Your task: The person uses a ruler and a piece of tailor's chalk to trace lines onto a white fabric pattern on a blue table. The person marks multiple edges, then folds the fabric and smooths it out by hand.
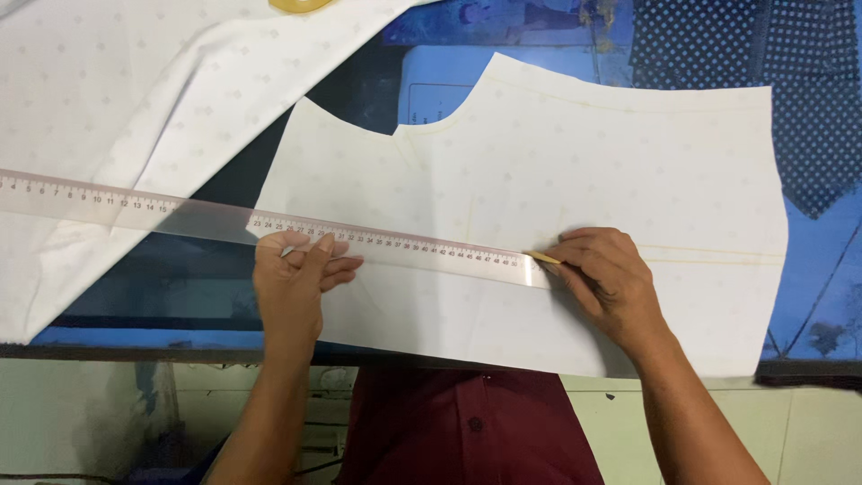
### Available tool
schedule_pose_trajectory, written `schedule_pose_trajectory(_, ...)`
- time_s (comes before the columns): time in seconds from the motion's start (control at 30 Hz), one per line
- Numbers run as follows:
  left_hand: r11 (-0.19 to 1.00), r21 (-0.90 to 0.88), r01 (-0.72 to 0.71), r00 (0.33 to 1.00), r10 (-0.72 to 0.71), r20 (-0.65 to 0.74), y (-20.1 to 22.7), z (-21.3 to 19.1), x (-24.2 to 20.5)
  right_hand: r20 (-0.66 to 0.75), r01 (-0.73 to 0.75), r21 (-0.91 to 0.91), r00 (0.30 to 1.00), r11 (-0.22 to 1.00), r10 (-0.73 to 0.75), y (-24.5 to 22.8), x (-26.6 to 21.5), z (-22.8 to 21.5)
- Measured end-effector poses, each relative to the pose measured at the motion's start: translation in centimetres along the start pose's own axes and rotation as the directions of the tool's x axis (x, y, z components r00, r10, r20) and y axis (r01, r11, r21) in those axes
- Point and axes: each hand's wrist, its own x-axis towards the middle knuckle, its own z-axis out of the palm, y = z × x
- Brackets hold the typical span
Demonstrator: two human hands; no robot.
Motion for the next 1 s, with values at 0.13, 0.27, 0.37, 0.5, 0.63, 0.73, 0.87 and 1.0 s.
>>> schedule_pose_trajectory(0.13,0.999,0.028,0.016,1.0,-0.017,0.023,1.1,0.3,-0.3,-0.031,0.031,0.021,0.999,0.999,-0.03,-0.8,0.7,1.4)
schedule_pose_trajectory(0.27,0.999,0.037,0.021,0.998,-0.023,0.053,1.2,-0.4,1.3,-0.028,0.021,-0.011,0.999,1.0,-0.021,-1.1,0.7,1.3)
schedule_pose_trajectory(0.37,0.998,0.059,0.024,0.997,-0.028,0.074,1.8,-1.0,2.4,-0.008,-0.02,-0.002,1.0,1.0,0.02,-1.3,0.7,1.7)
schedule_pose_trajectory(0.5,0.997,0.059,0.046,0.994,-0.052,0.099,1.7,-1.1,2.8,-0.035,-0.009,0.012,0.999,1.0,0.01,-2.1,1.5,3.2)
schedule_pose_trajectory(0.63,0.994,0.097,0.053,0.99,-0.065,0.128,2.3,-1.4,3.5,-0.066,-0.02,0.005,0.998,1.0,0.02,-2.9,1.8,3.8)
schedule_pose_trajectory(0.73,0.994,0.096,0.053,0.985,-0.068,0.159,3.4,-1.9,5.0,-0.064,-0.032,-0.003,0.997,0.999,0.032,-3.3,1.8,3.6)
schedule_pose_trajectory(0.87,0.989,0.116,0.089,0.973,-0.112,0.203,3.6,-2.2,6.0,-0.084,-0.032,-0.008,0.996,0.999,0.031,-3.8,2.3,4.6)
schedule_pose_trajectory(1.0,0.989,0.128,0.078,0.978,-0.1,0.181,3.7,-2.0,6.7,-0.119,-0.049,-0.005,0.992,0.999,0.048,-4.2,2.5,5.4)
